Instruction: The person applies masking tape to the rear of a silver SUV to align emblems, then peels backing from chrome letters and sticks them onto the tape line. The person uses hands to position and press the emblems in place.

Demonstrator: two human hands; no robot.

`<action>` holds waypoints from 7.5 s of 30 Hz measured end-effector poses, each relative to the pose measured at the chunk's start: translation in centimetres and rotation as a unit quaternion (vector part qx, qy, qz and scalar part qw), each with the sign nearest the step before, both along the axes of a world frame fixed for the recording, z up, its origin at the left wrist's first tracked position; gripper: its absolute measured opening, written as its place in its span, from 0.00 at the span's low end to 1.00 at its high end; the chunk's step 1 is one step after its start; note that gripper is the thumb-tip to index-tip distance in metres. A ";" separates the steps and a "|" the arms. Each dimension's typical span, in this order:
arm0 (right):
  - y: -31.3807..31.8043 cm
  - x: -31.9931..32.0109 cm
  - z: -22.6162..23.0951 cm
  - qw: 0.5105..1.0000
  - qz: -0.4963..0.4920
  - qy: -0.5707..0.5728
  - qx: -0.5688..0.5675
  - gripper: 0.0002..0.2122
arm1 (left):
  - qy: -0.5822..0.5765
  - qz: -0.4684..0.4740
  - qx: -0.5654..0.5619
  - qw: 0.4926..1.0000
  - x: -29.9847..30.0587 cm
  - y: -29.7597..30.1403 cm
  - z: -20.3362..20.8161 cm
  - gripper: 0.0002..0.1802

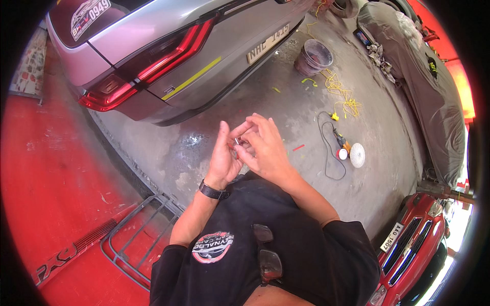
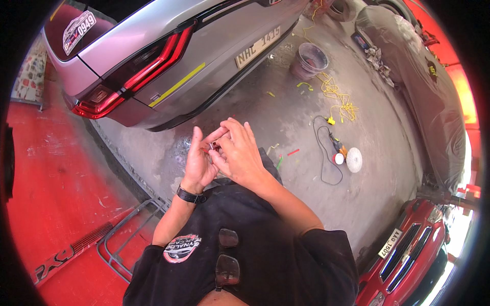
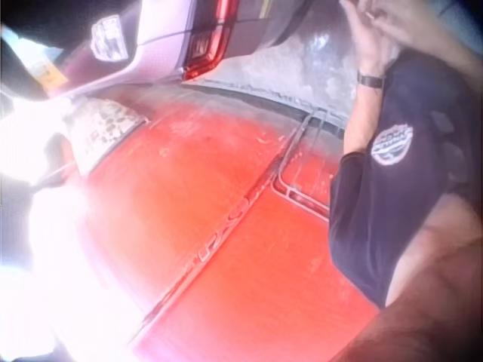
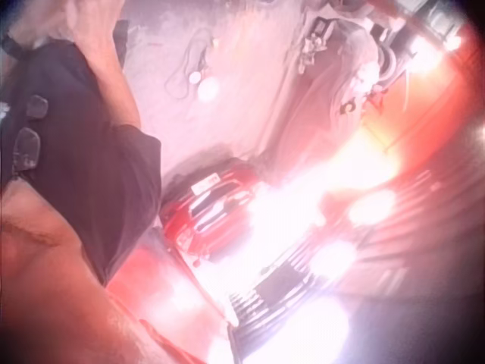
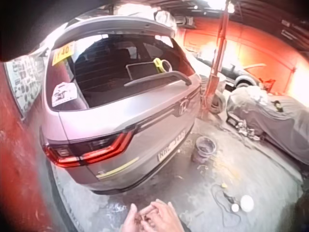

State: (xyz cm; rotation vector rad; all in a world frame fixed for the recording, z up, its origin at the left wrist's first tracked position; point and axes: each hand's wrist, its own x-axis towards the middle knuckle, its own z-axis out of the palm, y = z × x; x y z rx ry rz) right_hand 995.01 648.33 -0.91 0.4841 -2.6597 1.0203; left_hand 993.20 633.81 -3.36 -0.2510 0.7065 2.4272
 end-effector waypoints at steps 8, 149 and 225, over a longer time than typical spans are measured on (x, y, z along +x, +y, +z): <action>2.4 -2.2 -0.6 0.950 -0.085 -0.168 -0.251 0.06 | -0.045 -0.005 -0.038 0.998 -0.5 0.9 -0.2 0.30; 1.6 -15.5 -54.5 0.900 0.069 -0.253 -0.347 0.12 | 0.304 0.319 -0.385 0.811 -14.2 0.8 -56.2 0.14; 16.2 -10.3 -52.8 0.793 0.064 -0.310 -0.520 0.09 | 0.311 0.003 -0.284 0.907 -11.5 6.0 -55.1 0.10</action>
